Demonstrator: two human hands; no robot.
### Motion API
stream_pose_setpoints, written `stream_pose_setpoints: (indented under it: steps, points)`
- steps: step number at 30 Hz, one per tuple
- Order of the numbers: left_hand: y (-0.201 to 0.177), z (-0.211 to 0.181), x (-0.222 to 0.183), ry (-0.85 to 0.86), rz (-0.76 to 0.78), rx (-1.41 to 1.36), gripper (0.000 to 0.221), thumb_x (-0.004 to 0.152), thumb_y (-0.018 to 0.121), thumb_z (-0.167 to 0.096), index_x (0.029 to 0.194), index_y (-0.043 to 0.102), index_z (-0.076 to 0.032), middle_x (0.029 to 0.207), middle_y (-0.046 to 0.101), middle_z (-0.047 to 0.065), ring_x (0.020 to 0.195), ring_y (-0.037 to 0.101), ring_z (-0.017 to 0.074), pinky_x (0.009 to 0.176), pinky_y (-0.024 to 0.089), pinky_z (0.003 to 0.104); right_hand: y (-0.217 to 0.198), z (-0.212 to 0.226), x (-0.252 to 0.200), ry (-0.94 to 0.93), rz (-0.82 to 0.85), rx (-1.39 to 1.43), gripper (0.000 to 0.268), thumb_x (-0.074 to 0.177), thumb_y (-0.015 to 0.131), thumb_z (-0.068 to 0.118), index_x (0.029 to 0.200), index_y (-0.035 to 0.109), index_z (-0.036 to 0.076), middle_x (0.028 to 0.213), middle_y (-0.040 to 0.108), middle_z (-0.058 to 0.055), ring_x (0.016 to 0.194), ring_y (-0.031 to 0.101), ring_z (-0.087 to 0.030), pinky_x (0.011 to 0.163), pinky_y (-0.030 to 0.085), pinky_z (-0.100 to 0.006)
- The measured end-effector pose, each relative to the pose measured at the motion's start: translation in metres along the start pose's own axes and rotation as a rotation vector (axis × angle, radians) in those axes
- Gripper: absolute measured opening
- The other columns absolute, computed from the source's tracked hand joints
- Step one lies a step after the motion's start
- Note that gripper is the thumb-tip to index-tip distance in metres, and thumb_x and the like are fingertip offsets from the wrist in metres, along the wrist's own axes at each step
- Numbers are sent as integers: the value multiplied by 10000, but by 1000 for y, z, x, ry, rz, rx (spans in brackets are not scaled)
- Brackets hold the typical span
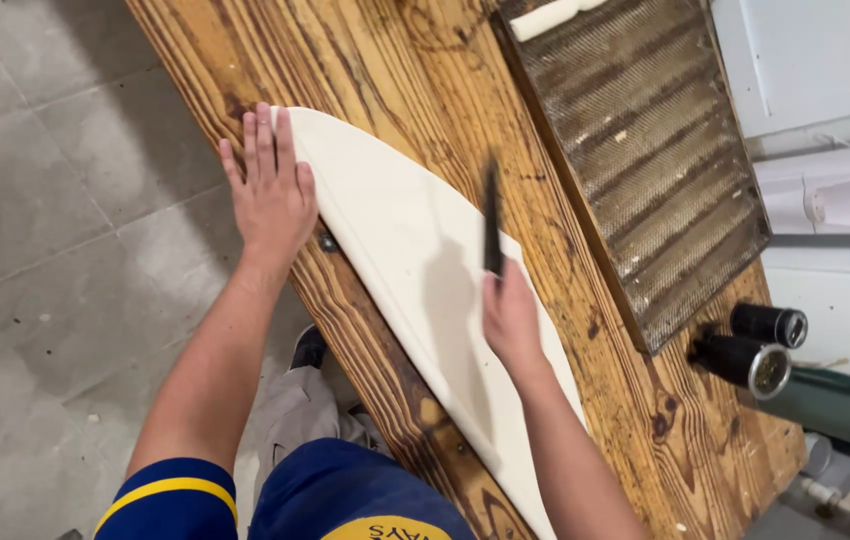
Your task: Cutting a large sheet of dough into strips and rolling them into long ropes on a wooden table.
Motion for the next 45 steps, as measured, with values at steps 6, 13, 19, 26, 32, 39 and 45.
stream_pose_setpoints:
  steps: [6, 13, 19, 26, 32, 39, 45]
  points:
    - [-5, -2, 0, -15, 15, 26, 655, 1031, 440, -270, 1636, 344, -37, 1674, 288, 208, 1552, 248, 339, 1219, 114, 617, 64, 166, 31, -349, 424, -259, 686, 998, 436, 135, 1623, 153, 131, 1130, 668, -337, 1090, 657, -549, 954, 508, -646]
    - [-19, -8, 4, -109, 205, 8, 642, 1096, 411, -226, 1649, 176, 0, 1721, 212, 158, 1596, 181, 298, 1287, 83, 542, 112, 207, 57, -387, 489, -458, 781, 977, 382, 131, 1661, 43, 299, 924, 687, -202, 713, 617, -483, 641, 461, -586]
    - [-20, -7, 5, -115, 257, 4, 636, 1122, 424, -216, 1651, 148, 5, 1726, 183, 168, 1599, 153, 310, 1287, 66, 546, 120, 221, 62, -324, 560, -551, 804, 985, 322, 88, 1654, -20, 374, 929, 690, -254, 752, 650, -484, 708, 489, -567]
    - [-24, -10, 4, -105, 230, 22, 616, 1126, 416, -234, 1649, 196, 7, 1714, 215, 168, 1586, 168, 310, 1284, 86, 532, 107, 201, 46, -310, 597, -531, 809, 955, 314, 98, 1651, 32, 398, 1054, 690, -300, 866, 656, -530, 762, 492, -580]
    - [-6, -1, 1, -276, 604, 124, 639, 1267, 289, -383, 1640, -127, -73, 1736, -165, 55, 1661, -92, 199, 1376, -65, 451, 69, 123, -14, -216, 725, -614, 945, 896, 347, -30, 1667, 24, 410, 779, 632, -163, 624, 564, -376, 546, 414, -483]
    - [-2, 2, -10, -214, 423, 83, 671, 1320, 500, -209, 1676, -55, -82, 1751, -63, 129, 1662, 10, 319, 1413, 59, 453, 38, 26, -81, -193, 753, -645, 995, 897, 356, -59, 1657, -42, 445, 695, 597, -105, 548, 544, -324, 472, 410, -447]
    - [-43, -74, -84, 335, -107, -124, 518, 1190, 307, -252, 1556, 441, 90, 1584, 352, 280, 1480, 284, 460, 1217, 333, 617, 7, -66, -136, -92, 781, -598, 911, 922, 366, 110, 1605, 16, 602, 960, 711, -182, 837, 692, -447, 722, 520, -499]
Point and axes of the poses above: each hand's wrist, its own x-axis towards the middle knuckle, its own y-axis out of the palm, z = x × y, the point moved 8 cm from there along x, towards the middle knuckle
